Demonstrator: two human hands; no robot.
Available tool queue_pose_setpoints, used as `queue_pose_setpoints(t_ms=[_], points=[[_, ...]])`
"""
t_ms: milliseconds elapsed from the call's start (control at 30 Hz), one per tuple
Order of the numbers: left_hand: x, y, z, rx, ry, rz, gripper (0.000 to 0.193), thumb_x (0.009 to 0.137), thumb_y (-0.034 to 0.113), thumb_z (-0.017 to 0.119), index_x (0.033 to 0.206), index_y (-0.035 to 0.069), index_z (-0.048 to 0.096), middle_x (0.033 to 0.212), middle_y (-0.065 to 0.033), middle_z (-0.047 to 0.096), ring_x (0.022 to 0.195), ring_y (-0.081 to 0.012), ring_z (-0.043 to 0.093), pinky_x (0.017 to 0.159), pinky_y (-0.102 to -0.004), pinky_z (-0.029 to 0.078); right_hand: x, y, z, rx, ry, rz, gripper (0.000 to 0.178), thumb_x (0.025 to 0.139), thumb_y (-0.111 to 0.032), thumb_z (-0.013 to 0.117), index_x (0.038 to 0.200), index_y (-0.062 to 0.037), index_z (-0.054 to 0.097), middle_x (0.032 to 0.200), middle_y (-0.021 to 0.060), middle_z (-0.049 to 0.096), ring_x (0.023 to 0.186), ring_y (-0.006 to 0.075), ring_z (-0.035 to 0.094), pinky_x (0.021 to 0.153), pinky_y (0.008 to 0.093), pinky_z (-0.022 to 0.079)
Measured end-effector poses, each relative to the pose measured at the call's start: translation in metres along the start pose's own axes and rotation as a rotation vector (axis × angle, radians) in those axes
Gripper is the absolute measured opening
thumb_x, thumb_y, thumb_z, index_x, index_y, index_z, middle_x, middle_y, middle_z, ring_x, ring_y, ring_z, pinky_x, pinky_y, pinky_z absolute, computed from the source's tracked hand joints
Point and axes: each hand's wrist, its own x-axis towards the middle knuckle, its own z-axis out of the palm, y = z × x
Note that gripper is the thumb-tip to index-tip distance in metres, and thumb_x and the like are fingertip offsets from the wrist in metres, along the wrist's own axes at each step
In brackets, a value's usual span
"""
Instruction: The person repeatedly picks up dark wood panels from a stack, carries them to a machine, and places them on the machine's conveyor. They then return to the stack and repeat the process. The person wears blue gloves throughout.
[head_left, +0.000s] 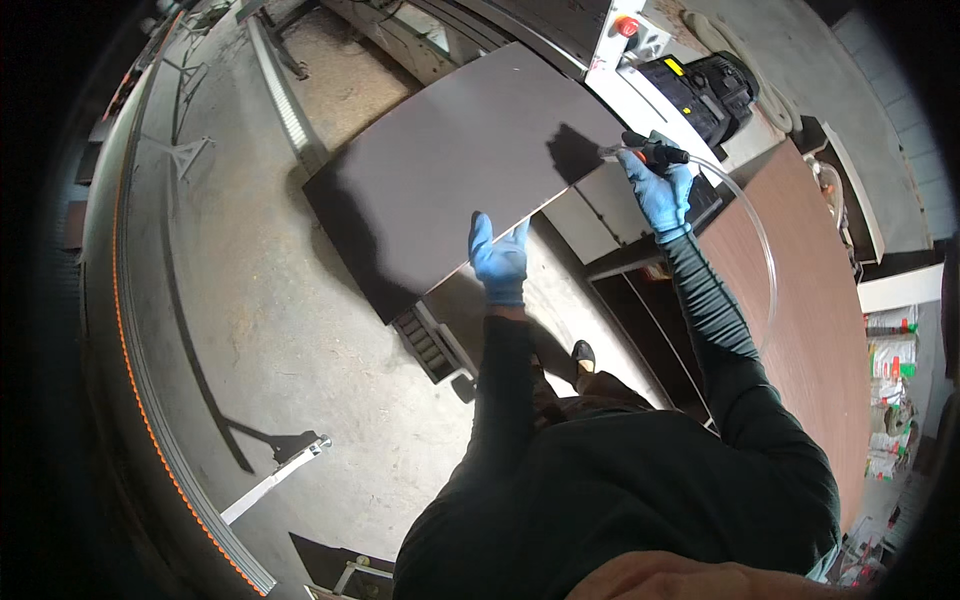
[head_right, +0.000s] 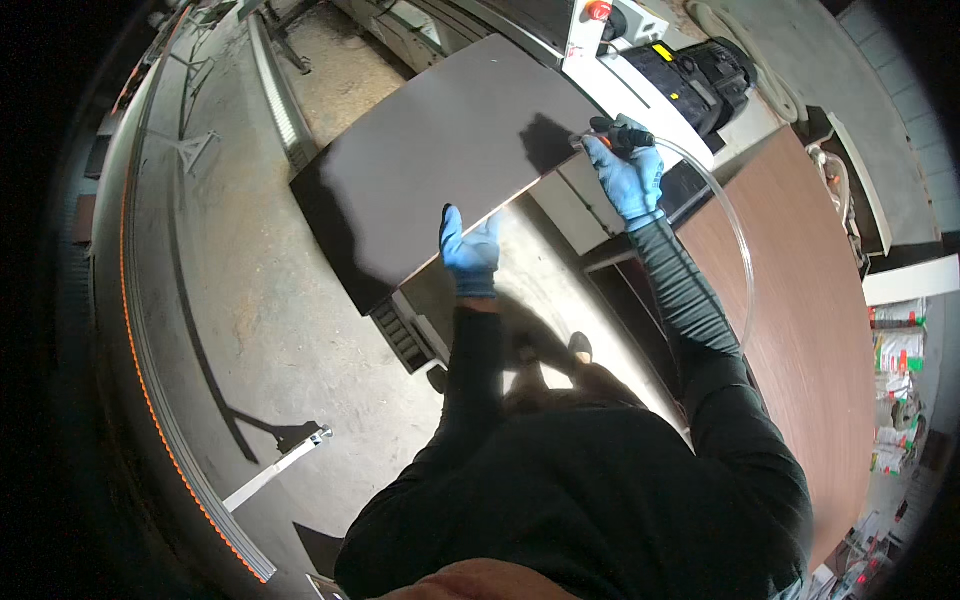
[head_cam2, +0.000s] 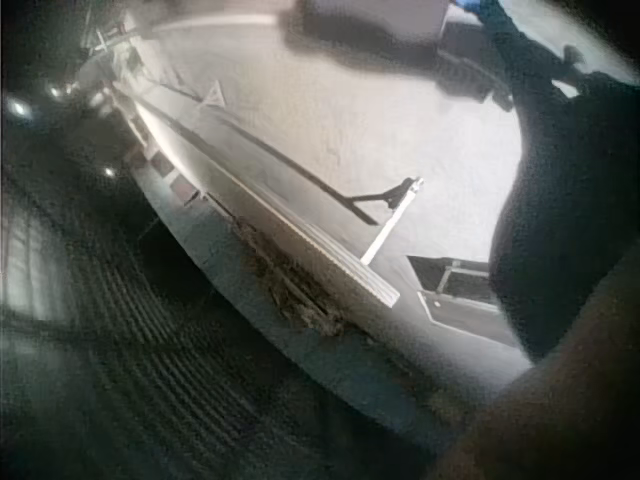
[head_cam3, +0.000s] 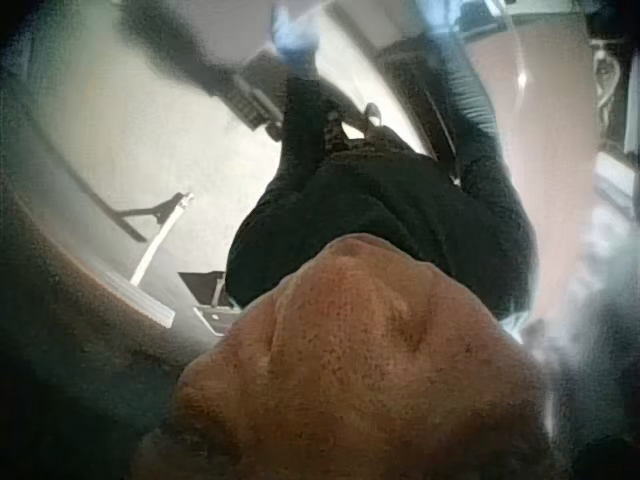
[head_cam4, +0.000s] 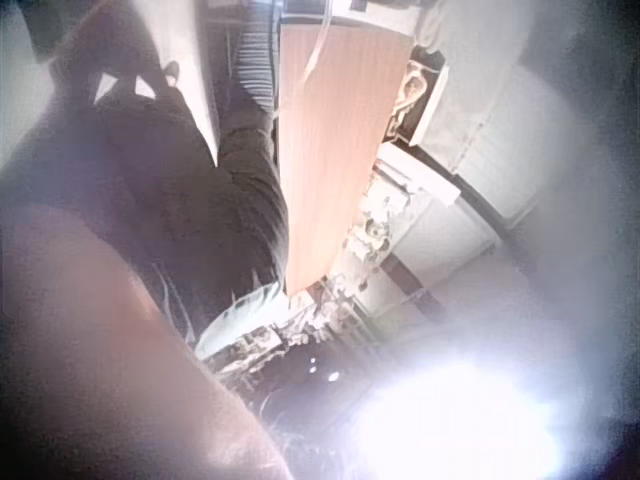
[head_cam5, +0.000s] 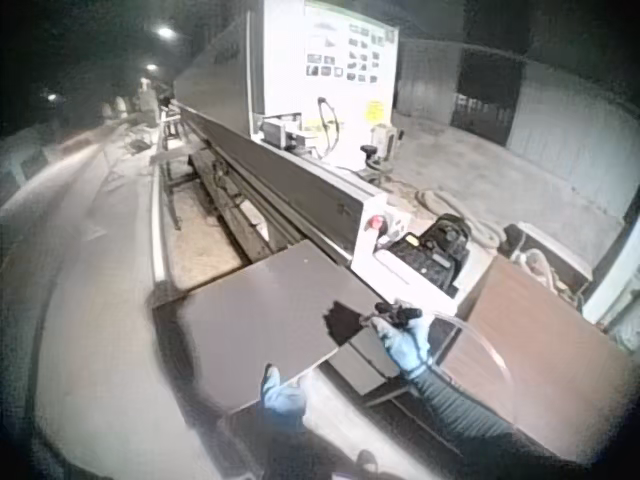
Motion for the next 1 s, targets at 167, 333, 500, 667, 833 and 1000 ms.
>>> queue_pose_setpoints(t_ms=[167, 333, 500, 667, 833, 1000], points=[[-0.044, -0.014, -0.032, 0.535, -0.029, 0.136, 0.042, 0.102, 0.008, 0.055, 0.142, -0.005, 0.052, 0.144, -0.0167, 0.058, 0.131, -0.0300, 0.055, 0.119, -0.0484, 0.040, -0.058, -0.022, -0.049, -0.031, 0.044, -0.093, 0.049, 0.086, -0.003, 0.083, 0.128, 0.0026, 0.057, 0.119, 0.0133, 0.073, 0.103, 0.0174, 0.070, 0.092, 0.0317, 0.059], [-0.092, -0.033, -0.035, -0.280, 0.052, -0.179, 0.047, 0.098, 0.003, 0.053, 0.145, -0.006, 0.050, 0.147, -0.0175, 0.055, 0.138, -0.0332, 0.049, 0.123, -0.0539, 0.034, -0.098, -0.008, -0.118, 0.153, 0.154, 0.075, 0.052, 0.088, -0.003, 0.082, 0.134, 0.0014, 0.057, 0.103, 0.0059, 0.070, 0.083, 0.0122, 0.067, 0.074, 0.0270, 0.058], [-0.152, -0.071, -0.021, -0.018, 0.054, -0.041, 0.046, 0.098, 0.007, 0.053, 0.143, -0.004, 0.053, 0.148, -0.0179, 0.055, 0.140, -0.0356, 0.049, 0.122, -0.0581, 0.035, -0.127, 0.025, -0.198, -0.177, 0.192, -0.247, 0.048, 0.090, -0.003, 0.080, 0.131, 0.0013, 0.056, 0.106, 0.0070, 0.072, 0.082, 0.0087, 0.064, 0.069, 0.0221, 0.053], [-0.218, -0.097, -0.019, -0.019, 0.061, -0.062, 0.045, 0.100, 0.008, 0.050, 0.142, -0.008, 0.051, 0.146, -0.0226, 0.054, 0.139, -0.0370, 0.049, 0.123, -0.0552, 0.034, -0.145, 0.028, -0.253, 0.102, 0.153, -0.021, 0.045, 0.090, -0.001, 0.079, 0.129, 0.0017, 0.056, 0.120, 0.0147, 0.073, 0.089, 0.0150, 0.067, 0.080, 0.0279, 0.057], [-0.300, -0.116, -0.019, 0.067, 0.097, -0.034, 0.049, 0.098, 0.005, 0.055, 0.144, -0.009, 0.049, 0.143, -0.0244, 0.056, 0.137, -0.0375, 0.051, 0.120, -0.0529, 0.040, -0.152, 0.016, -0.281, -0.271, 0.079, -0.099, 0.048, 0.086, -0.011, 0.085, 0.126, 0.0033, 0.062, 0.112, 0.0119, 0.075, 0.097, 0.0172, 0.071, 0.089, 0.0327, 0.058], [-0.378, -0.115, -0.020, 0.007, 0.302, -0.056, 0.046, 0.095, 0.005, 0.059, 0.139, -0.006, 0.055, 0.141, -0.0212, 0.060, 0.132, -0.0362, 0.056, 0.119, -0.0514, 0.041, -0.162, -0.001, -0.294, -0.423, -0.131, -0.108, 0.035, 0.088, -0.027, 0.084, 0.107, -0.0001, 0.072, 0.103, 0.0112, 0.076, 0.094, 0.0157, 0.071, 0.085, 0.0331, 0.057]])
